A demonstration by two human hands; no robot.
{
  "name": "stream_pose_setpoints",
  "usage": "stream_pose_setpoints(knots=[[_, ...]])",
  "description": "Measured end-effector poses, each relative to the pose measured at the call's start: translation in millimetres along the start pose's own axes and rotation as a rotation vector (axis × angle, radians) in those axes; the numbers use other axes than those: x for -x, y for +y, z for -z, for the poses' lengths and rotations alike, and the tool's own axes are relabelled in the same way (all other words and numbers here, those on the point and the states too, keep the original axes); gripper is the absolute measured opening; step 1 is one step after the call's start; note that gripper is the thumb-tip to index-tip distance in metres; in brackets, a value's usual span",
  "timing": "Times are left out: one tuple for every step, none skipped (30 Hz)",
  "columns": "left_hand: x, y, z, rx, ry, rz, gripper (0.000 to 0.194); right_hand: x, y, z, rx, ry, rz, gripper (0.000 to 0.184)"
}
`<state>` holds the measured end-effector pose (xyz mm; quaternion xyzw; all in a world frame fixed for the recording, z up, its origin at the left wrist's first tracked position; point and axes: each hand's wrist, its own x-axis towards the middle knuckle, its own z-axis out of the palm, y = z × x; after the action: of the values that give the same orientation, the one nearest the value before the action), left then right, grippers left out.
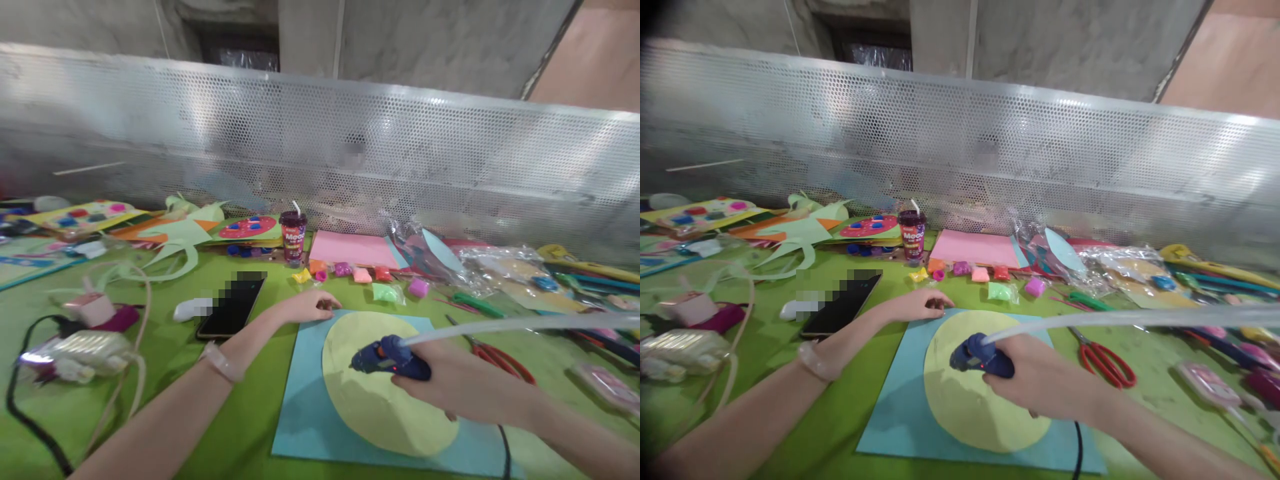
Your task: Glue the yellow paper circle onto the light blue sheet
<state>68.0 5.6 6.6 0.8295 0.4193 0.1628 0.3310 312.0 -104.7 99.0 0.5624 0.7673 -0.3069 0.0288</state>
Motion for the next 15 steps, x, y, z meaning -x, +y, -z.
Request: stream_pose_setpoints(knots=[[0.0,0.3,-0.2,0.000,0.001,0.001,0.036,-4.5,2.0,1.0,-0.020,0.014,-0.009,0.021],[-0.1,0.5,-0.4,0.000,0.002,0.004,0.036,-9.2,3.8,2.3,-0.031,0.039,-0.012,0.024],[-0.2,0.8,-0.6,0.000,0.002,0.006,0.036,-14.0,5.4,3.8,-0.034,0.070,-0.009,0.025],[-0.4,0.9,-0.7,0.000,0.000,0.007,0.036,-18.7,6.8,5.6,-0.037,0.086,-0.003,0.026],[-0.6,0.9,-0.7,-0.002,-0.002,0.007,0.036,-23.1,8.1,7.4,-0.041,0.099,0.008,0.026],[-0.8,0.7,-0.8,-0.004,-0.005,0.005,0.037,-27.0,9.3,9.2,-0.043,0.109,0.015,0.025],[-1.1,0.4,-0.8,-0.007,-0.009,0.002,0.037,-30.4,10.6,10.9,-0.043,0.122,0.025,0.024],[-1.4,0.1,-0.9,-0.010,-0.013,-0.001,0.037,-33.1,11.8,12.5,-0.040,0.136,0.031,0.022],[-1.7,-0.2,-1.0,-0.012,-0.015,-0.003,0.038,-35.3,13.1,13.7,-0.036,0.147,0.030,0.019],[-2.0,-0.5,-1.2,-0.013,-0.018,-0.004,0.038,-36.8,14.2,14.7,-0.031,0.156,0.026,0.016],[-2.1,-0.6,-1.3,-0.012,-0.019,-0.004,0.039,-37.6,15.2,15.3,-0.026,0.162,0.019,0.013],[-2.2,-0.6,-1.5,-0.009,-0.021,-0.003,0.039,-37.6,16.1,15.6,-0.022,0.156,0.010,0.011],[-2.2,-0.5,-1.7,-0.006,-0.022,-0.002,0.039,-37.0,16.8,15.6,-0.020,0.155,0.005,0.009],[-2.0,-0.3,-1.8,-0.001,-0.022,0.000,0.039,-35.8,17.3,15.5,-0.019,0.153,0.000,0.010],[-1.9,-0.2,-1.9,0.003,-0.022,0.002,0.039,-34.1,17.8,15.3,-0.017,0.155,0.003,0.011]])
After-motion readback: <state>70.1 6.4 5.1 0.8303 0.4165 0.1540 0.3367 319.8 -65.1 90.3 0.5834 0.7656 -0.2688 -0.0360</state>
